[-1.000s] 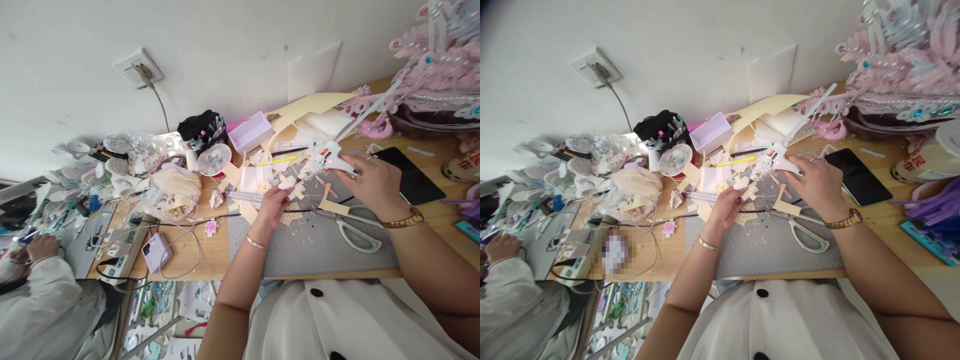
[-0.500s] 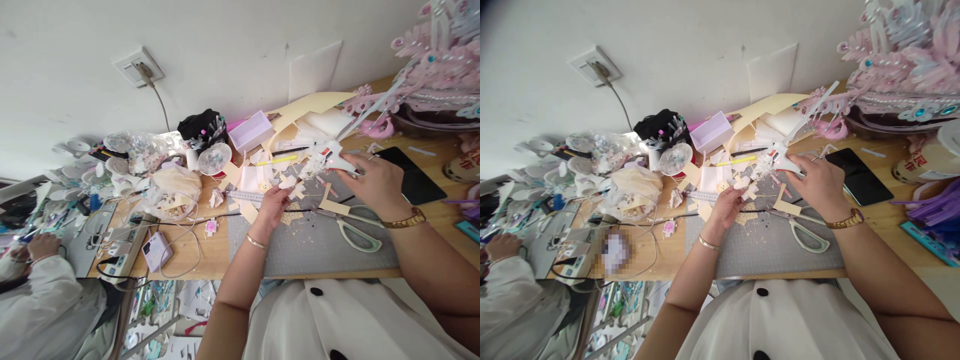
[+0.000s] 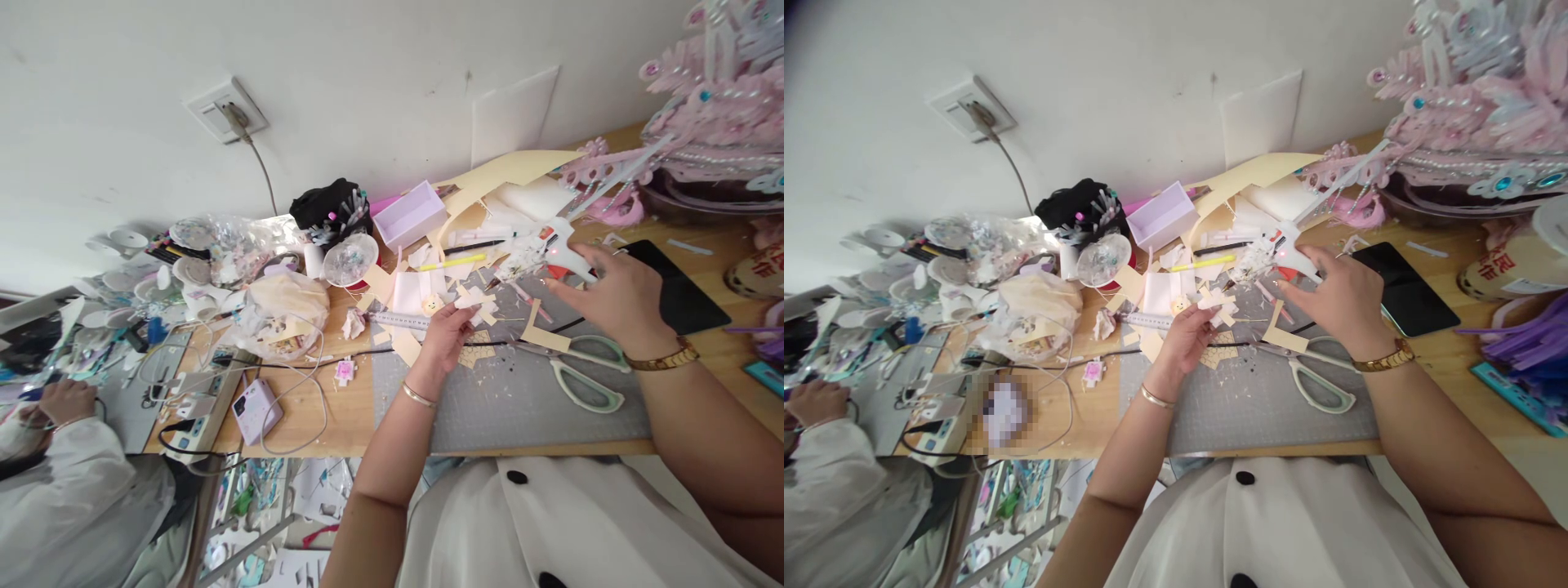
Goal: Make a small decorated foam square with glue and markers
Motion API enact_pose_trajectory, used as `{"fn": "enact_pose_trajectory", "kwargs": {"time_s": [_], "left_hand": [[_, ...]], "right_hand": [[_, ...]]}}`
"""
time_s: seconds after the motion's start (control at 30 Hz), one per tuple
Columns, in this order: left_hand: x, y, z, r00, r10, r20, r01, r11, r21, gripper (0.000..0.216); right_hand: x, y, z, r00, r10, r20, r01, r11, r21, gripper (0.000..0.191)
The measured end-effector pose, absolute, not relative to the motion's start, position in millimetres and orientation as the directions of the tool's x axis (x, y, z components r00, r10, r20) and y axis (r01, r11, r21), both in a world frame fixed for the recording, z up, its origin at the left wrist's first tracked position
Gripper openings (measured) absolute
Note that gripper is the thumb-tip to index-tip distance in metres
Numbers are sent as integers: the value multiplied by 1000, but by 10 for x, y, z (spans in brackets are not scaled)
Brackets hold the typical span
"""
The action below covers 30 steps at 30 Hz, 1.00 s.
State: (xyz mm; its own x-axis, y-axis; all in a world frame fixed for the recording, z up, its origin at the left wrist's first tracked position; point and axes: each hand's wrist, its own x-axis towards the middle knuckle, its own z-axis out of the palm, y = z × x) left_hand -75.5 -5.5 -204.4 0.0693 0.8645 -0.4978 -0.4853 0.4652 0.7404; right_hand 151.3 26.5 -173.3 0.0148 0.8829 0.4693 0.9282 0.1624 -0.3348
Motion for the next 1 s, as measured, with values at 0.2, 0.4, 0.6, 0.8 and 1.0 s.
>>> {"fn": "enact_pose_trajectory", "kwargs": {"time_s": [0.2,0.4,0.6,0.8,1.0], "left_hand": [[-755,-49,-2052,64,867,-495,-484,460,744,31],[-750,-53,-2040,60,867,-494,-485,458,745,32],[-759,-55,-2044,53,866,-497,-475,460,750,30],[-757,-57,-2046,44,874,-483,-434,453,779,28],[-770,-63,-2002,54,899,-434,-362,423,831,34]], "right_hand": [[1533,283,-1735,61,912,405,897,128,-423,63],[1492,264,-1706,34,930,365,909,123,-399,54],[1507,263,-1727,57,935,350,891,110,-440,72],[1505,268,-1726,73,937,342,875,104,-473,70],[1501,306,-1762,171,936,307,855,14,-519,71]]}}
